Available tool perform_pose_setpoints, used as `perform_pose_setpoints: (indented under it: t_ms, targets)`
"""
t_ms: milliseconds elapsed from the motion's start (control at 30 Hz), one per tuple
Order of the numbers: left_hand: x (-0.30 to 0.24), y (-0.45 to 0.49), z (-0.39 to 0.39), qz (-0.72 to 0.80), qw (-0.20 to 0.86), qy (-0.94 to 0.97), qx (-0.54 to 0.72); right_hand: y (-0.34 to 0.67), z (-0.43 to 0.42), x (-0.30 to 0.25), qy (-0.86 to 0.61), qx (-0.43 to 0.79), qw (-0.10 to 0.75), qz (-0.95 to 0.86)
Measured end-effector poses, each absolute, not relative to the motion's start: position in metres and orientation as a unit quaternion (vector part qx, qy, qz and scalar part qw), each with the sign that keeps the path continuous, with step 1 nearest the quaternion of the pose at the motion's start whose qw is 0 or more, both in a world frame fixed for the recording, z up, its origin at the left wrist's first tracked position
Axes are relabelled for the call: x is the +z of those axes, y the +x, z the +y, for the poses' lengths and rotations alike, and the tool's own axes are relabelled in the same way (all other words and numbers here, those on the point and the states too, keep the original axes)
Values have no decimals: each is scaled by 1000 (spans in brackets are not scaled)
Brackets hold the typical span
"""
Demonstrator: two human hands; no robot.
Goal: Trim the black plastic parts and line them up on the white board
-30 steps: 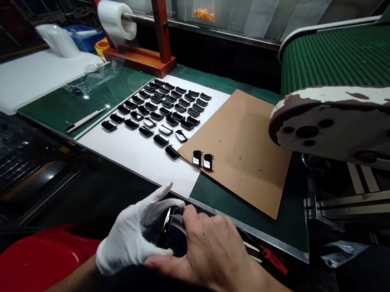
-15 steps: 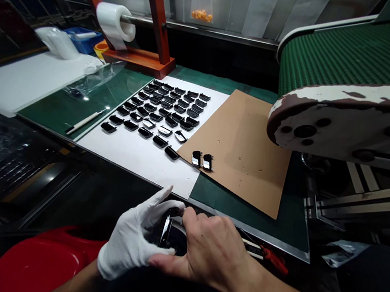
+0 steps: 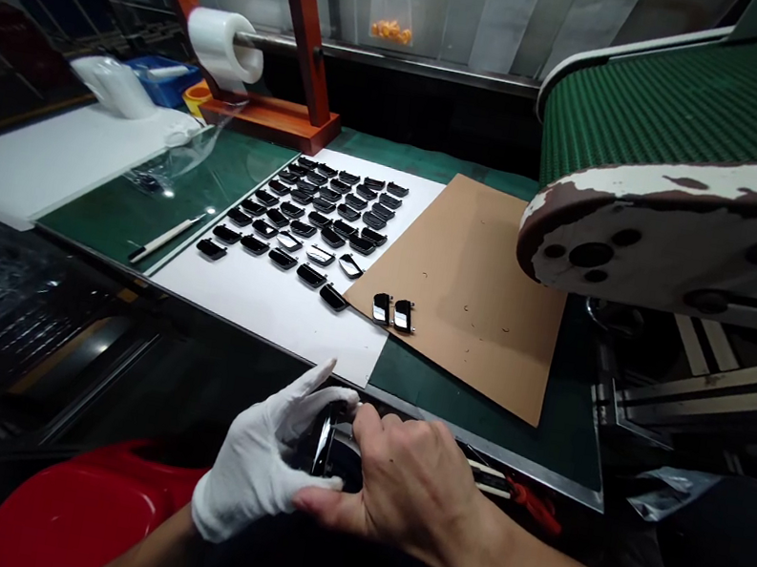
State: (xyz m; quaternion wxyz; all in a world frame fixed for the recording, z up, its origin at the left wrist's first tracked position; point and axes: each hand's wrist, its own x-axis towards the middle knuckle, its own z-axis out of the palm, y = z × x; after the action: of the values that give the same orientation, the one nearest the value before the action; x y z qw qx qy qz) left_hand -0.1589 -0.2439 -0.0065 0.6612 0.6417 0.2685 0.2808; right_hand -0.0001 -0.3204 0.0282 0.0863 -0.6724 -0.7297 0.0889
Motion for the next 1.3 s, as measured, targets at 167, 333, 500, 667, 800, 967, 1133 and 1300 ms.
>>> perform_pose_setpoints:
  t_ms: [167, 333, 500, 667, 800, 967, 1133, 1300]
  targets:
    - [-8, -159, -244, 273, 660, 642, 279, 0, -322, 25, -666, 61, 102, -737]
    - [-10, -160, -244, 274, 661, 641, 277, -2, -321, 22, -662, 36, 113, -740]
    - [-10, -160, -244, 276, 667, 635, 275, -2, -321, 20, -656, 24, 116, -746]
    - [-10, -160, -246, 289, 666, 629, 278, -2, -321, 18, -651, 19, 116, -750]
    - [-11, -160, -248, 293, 668, 623, 281, -3, -322, 15, -648, 10, 120, -752]
    - [-11, -158, -252, 306, 681, 605, 278, -2, -325, 7, -647, 16, 111, -754]
    - [-15, -160, -254, 301, 680, 606, 282, -5, -328, 3, -626, 30, 135, -768]
    - [-19, -165, -250, 284, 634, 664, 277, -7, -329, 8, -615, -25, 220, -757]
